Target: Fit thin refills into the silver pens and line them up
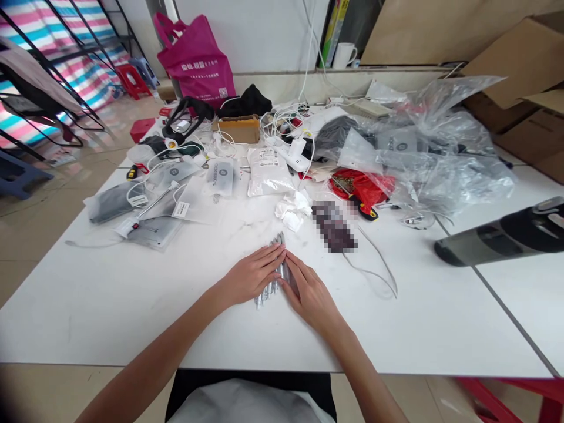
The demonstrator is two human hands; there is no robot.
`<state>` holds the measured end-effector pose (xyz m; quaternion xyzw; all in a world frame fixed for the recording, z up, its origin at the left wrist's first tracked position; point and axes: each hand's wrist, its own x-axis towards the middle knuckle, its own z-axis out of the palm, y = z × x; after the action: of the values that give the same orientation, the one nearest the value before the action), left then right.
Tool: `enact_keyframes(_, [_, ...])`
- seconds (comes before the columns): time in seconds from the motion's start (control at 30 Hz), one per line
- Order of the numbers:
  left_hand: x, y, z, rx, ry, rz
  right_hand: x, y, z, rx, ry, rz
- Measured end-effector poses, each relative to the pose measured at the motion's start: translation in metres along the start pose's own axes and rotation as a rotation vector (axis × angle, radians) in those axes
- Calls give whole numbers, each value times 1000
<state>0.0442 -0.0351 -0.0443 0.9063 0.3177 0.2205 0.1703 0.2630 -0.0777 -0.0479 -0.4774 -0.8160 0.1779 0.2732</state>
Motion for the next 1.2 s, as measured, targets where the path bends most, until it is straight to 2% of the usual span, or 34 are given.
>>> enact_keyframes(0.23, [-17,18,5,110,13,9,-18,-21,-4,84,-18,39])
enact_keyframes(0.37, [-36,29,2,159,29,14,-16,-23,-16,62,-35,-31])
enact_keyframes(0.4, [-39,30,2,169,31,13,-8,-17,-22,45,-20,-57])
enact_keyframes(0.47, [-41,32,1,187,34,14,19,3,-36,-15,116,-38])
enact_keyframes(0.53, [-40,31,-2,196,41,19,56,30,-50,-101,242,-10])
enact_keyframes(0.6, [-38,30,-6,186,59,17,95,58,-58,-234,316,31])
enact_keyframes(0.7, [-38,27,-20,130,111,-4,138,88,-56,-417,251,40])
enact_keyframes(0.8, [-51,26,-34,19,188,-70,157,100,-46,-486,172,21])
enact_keyframes(0.93, [-86,32,-44,-167,341,-252,160,101,-46,-420,216,77])
enact_keyframes(1.03, [-116,44,-45,-275,423,-383,151,87,-60,-293,351,196])
enact_keyframes(1.1, [-132,55,-46,-360,482,-475,134,69,-71,-199,477,260])
enact_keyframes(1.2, [-141,76,-47,-509,566,-600,88,27,-80,28,531,358])
